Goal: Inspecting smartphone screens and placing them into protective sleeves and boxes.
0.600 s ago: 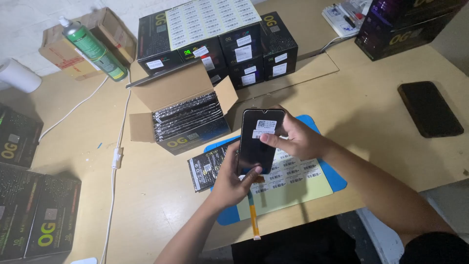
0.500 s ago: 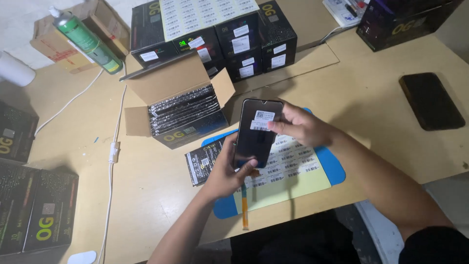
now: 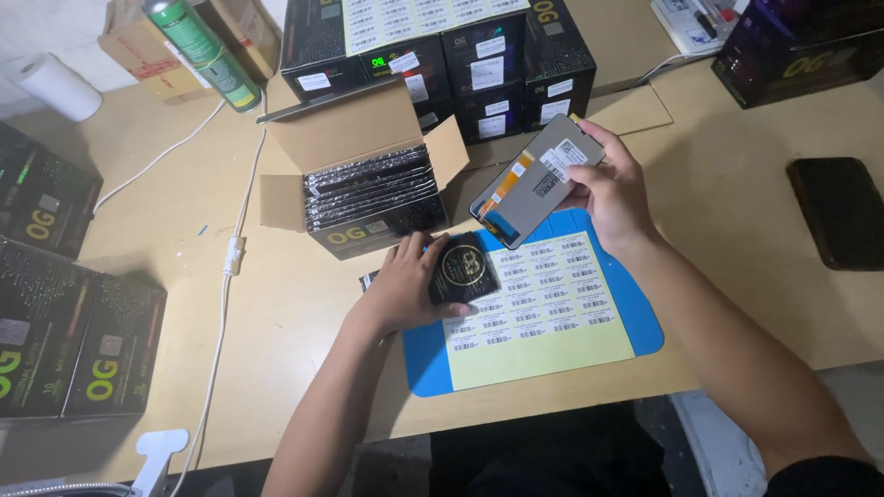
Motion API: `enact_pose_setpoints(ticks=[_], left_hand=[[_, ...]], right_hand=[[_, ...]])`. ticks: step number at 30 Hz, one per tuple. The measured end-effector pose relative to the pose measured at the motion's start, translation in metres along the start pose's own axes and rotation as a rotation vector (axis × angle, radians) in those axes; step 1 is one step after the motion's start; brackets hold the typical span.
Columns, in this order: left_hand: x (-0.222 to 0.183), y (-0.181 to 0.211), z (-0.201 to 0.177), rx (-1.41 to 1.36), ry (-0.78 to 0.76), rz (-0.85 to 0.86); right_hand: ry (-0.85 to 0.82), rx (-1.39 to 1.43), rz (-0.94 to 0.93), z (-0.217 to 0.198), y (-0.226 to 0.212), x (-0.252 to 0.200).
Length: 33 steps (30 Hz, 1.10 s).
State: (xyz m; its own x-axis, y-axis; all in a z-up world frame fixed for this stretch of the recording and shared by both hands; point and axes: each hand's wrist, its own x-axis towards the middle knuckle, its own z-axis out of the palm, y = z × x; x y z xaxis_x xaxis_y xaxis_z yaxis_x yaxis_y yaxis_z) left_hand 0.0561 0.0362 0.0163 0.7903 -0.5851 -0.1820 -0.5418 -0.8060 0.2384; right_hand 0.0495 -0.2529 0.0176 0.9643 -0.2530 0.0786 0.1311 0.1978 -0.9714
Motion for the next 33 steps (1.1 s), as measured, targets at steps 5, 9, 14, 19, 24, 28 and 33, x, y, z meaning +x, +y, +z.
enact_pose_setpoints(ticks=[5, 9, 14, 19, 24, 28, 33], left_hand=[[0.002, -0.012, 0.009, -0.209, 0.263, 0.052], [0.006, -0.013, 0.019, -0.258, 0.518, 0.111], [0.003, -0.007, 0.017, -0.235, 0.616, 0.131], [0.003, -0.003, 0.021, -0.255, 0.645, 0.161], [0.007, 0.004, 0.032, -0.212, 0.752, 0.168], [0.008, 0.003, 0.033, -0.225, 0.842, 0.147], [-0.009, -0.003, 0.011, -0.55, 0.668, 0.26]], right_hand=[[0.086, -0.076, 0.015, 0.022, -0.011, -0.016], [0.098, -0.09, -0.041, 0.02, 0.006, -0.015], [0.044, -0.141, -0.114, 0.027, -0.002, -0.025], [-0.009, -0.135, -0.183, 0.023, 0.01, -0.023], [-0.337, -0.195, -0.176, 0.016, 0.054, -0.015], [-0.505, -0.296, -0.166, 0.048, 0.06, -0.051], [-0.343, -0.289, -0.279, 0.054, 0.054, -0.063]])
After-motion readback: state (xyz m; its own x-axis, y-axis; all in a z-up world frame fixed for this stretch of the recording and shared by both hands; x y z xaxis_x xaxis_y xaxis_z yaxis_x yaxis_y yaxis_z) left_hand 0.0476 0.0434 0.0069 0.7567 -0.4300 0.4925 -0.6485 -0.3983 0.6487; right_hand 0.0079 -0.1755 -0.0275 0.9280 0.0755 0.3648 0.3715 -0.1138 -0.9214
